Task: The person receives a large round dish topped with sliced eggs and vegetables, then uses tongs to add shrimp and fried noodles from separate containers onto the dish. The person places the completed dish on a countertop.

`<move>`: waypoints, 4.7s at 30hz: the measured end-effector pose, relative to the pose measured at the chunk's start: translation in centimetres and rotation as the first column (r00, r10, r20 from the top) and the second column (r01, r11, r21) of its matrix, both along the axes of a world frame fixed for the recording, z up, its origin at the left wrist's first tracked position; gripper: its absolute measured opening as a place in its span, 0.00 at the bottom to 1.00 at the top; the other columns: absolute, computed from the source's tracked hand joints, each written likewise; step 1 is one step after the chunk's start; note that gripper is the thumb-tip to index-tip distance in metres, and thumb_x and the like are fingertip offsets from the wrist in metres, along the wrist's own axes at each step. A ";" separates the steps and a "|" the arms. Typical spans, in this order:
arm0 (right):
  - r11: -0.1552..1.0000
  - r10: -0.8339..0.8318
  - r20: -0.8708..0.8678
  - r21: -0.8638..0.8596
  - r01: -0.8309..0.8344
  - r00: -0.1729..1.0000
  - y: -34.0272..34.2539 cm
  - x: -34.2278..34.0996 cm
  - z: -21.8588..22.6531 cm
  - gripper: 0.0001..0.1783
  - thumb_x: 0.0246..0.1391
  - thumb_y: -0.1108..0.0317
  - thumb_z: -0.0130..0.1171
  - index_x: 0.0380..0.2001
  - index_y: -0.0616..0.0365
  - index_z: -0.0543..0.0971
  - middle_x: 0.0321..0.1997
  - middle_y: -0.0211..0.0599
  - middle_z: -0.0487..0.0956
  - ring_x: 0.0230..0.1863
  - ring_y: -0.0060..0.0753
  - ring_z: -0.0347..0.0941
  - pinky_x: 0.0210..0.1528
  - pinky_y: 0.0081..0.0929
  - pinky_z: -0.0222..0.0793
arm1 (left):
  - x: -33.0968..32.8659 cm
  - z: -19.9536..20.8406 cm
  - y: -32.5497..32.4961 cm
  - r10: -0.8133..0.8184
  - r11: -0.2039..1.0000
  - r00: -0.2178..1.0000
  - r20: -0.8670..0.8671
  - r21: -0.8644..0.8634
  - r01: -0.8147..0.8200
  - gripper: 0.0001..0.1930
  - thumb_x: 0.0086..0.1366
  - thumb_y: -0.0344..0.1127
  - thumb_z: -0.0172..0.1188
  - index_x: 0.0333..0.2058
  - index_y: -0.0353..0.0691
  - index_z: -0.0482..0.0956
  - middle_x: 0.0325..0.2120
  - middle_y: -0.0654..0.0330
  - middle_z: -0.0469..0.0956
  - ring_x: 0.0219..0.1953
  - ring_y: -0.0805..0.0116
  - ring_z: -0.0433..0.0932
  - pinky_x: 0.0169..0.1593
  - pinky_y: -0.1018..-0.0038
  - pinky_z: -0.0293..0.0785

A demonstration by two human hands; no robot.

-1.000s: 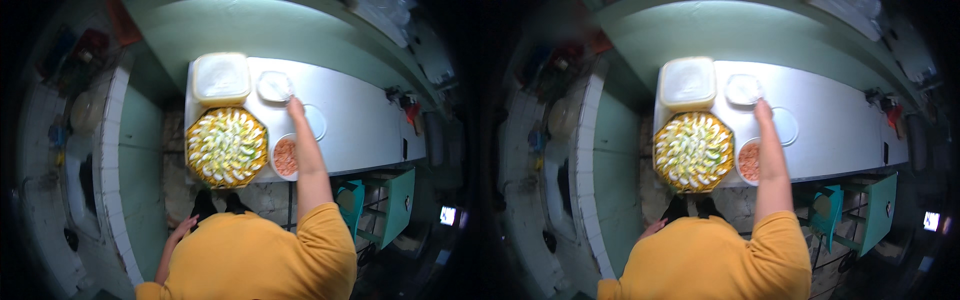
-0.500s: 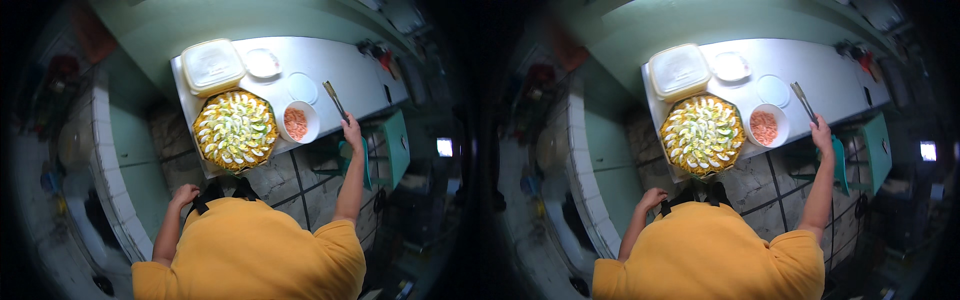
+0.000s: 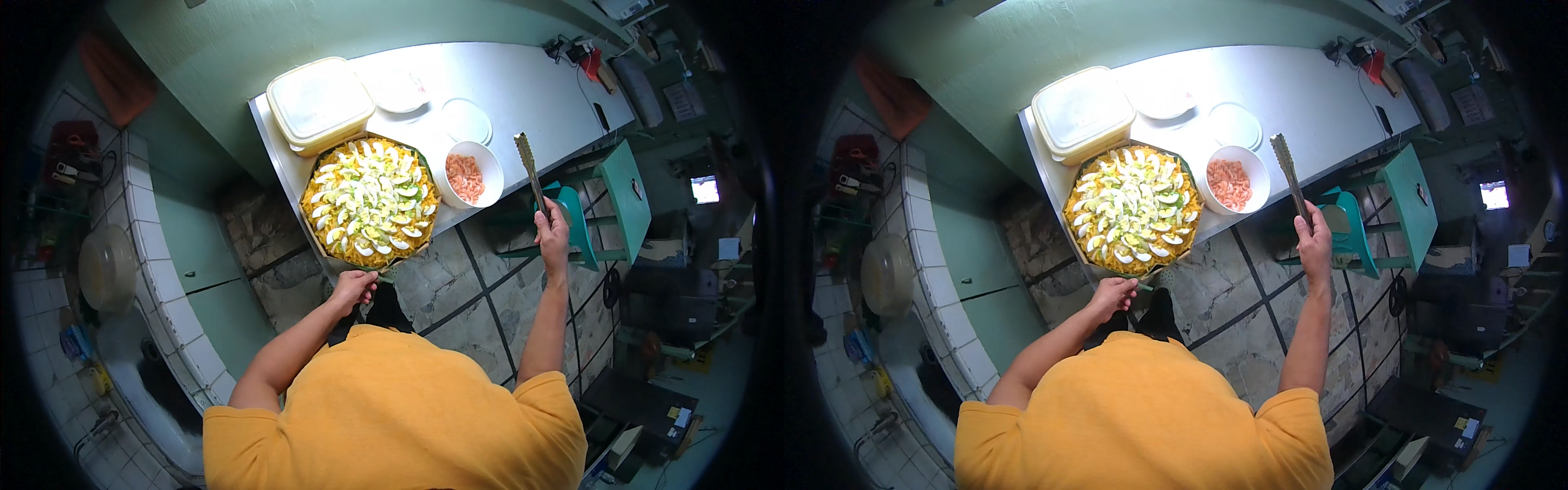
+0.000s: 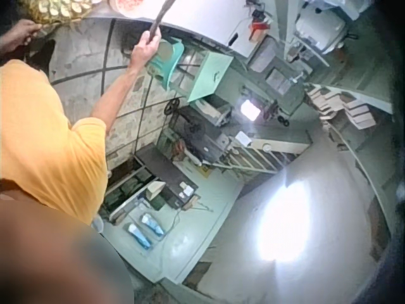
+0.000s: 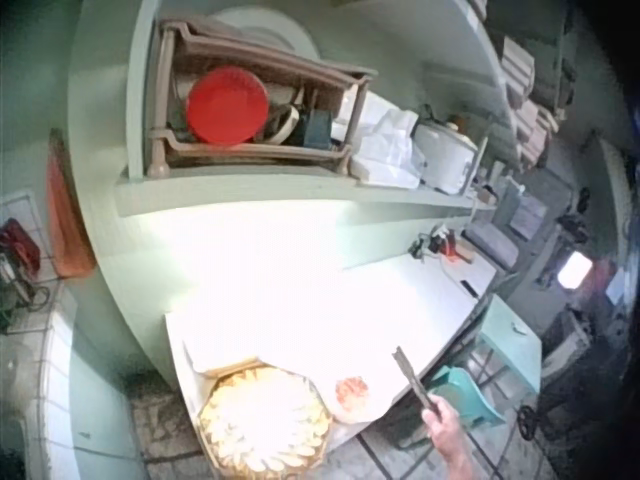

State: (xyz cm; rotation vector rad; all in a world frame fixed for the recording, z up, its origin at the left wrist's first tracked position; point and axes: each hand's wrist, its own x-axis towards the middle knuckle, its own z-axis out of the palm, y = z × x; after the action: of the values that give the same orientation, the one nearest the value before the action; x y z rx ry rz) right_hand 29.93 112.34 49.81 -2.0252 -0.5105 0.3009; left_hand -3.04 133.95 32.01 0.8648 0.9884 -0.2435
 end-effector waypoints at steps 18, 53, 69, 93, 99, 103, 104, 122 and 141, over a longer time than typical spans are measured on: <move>0.773 0.297 0.430 -0.632 0.050 0.852 3.8 2.0 -8.9 0.12 0.61 0.58 0.54 0.35 0.55 0.77 0.39 0.45 0.79 0.37 0.58 0.78 0.39 0.52 0.74 | -22.9 -6.3 13.8 0.530 0.812 0.755 -0.386 0.487 -0.320 0.11 0.69 0.45 0.56 0.37 0.43 0.76 0.23 0.64 0.79 0.14 0.75 0.71 0.15 0.75 0.68; 0.770 0.147 0.473 -0.606 0.200 0.869 2.9 0.9 -6.1 0.13 0.61 0.59 0.54 0.34 0.58 0.78 0.37 0.47 0.80 0.37 0.57 0.79 0.39 0.51 0.74 | -31.3 -11.1 4.1 0.446 0.860 0.723 -0.528 0.476 -0.184 0.11 0.67 0.40 0.59 0.31 0.37 0.76 0.22 0.56 0.78 0.13 0.65 0.72 0.15 0.69 0.70; 0.828 0.193 0.399 -0.556 0.069 0.896 1.9 4.3 -9.7 0.11 0.61 0.61 0.54 0.36 0.57 0.77 0.40 0.46 0.80 0.37 0.59 0.78 0.39 0.54 0.72 | -25.7 -9.6 -1.3 0.285 0.931 0.828 -0.483 0.346 -0.118 0.25 0.63 0.32 0.60 0.59 0.51 0.68 0.40 0.60 0.79 0.32 0.63 0.80 0.29 0.66 0.74; 0.863 0.503 0.369 -0.265 -0.430 0.782 13.7 -5.6 -7.9 0.12 0.60 0.58 0.57 0.37 0.53 0.83 0.33 0.39 0.82 0.33 0.45 0.80 0.36 0.38 0.73 | -25.1 -10.4 -1.3 0.357 0.925 0.802 -0.480 0.302 -0.231 0.20 0.66 0.37 0.57 0.57 0.51 0.70 0.42 0.62 0.79 0.31 0.69 0.80 0.31 0.69 0.73; 0.702 0.680 0.344 -0.562 -0.438 0.648 19.7 -7.6 -8.7 0.14 0.63 0.56 0.53 0.39 0.52 0.81 0.37 0.38 0.82 0.35 0.47 0.80 0.41 0.41 0.75 | -26.5 -10.1 -2.8 0.424 0.898 0.776 -0.468 0.326 -0.294 0.20 0.67 0.36 0.57 0.57 0.51 0.70 0.41 0.63 0.79 0.31 0.70 0.79 0.30 0.70 0.74; 0.786 0.596 0.303 -0.412 -0.462 0.744 18.6 -6.1 -7.3 0.15 0.62 0.57 0.54 0.39 0.56 0.82 0.37 0.42 0.83 0.38 0.46 0.80 0.43 0.41 0.74 | -28.4 -12.0 -4.6 0.419 0.905 0.780 -0.464 0.282 -0.319 0.20 0.67 0.37 0.57 0.58 0.52 0.70 0.38 0.64 0.79 0.30 0.69 0.79 0.30 0.70 0.74; 0.824 0.554 0.346 -0.360 -0.438 0.758 17.7 -5.4 -6.8 0.15 0.62 0.58 0.55 0.39 0.57 0.83 0.37 0.43 0.83 0.38 0.46 0.80 0.42 0.40 0.74 | -28.9 -12.6 -5.0 0.412 0.908 0.787 -0.459 0.274 -0.316 0.21 0.67 0.37 0.57 0.58 0.52 0.69 0.38 0.64 0.79 0.30 0.69 0.79 0.30 0.70 0.74; 0.735 0.399 0.323 -0.672 -0.089 0.858 3.2 0.9 -7.2 0.12 0.60 0.60 0.55 0.33 0.57 0.80 0.36 0.43 0.80 0.36 0.54 0.78 0.39 0.47 0.74 | -23.3 -11.7 3.2 0.402 0.880 0.857 -0.323 0.393 -0.265 0.15 0.70 0.48 0.52 0.40 0.43 0.80 0.29 0.64 0.81 0.25 0.73 0.79 0.25 0.76 0.74; 0.792 0.471 0.331 -0.566 -0.227 0.818 5.9 -4.4 -5.5 0.14 0.60 0.57 0.54 0.30 0.56 0.79 0.33 0.43 0.81 0.32 0.54 0.80 0.36 0.48 0.75 | -26.4 -12.9 -1.1 0.335 0.930 0.823 -0.459 0.302 -0.209 0.12 0.70 0.47 0.54 0.46 0.51 0.76 0.33 0.67 0.80 0.29 0.71 0.80 0.30 0.69 0.73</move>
State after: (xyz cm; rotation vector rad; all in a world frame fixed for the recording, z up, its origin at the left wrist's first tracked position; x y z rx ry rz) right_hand 25.58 118.27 44.30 -2.5191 -1.2421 0.1903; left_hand -29.44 132.87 19.10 0.8811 1.6504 -0.1013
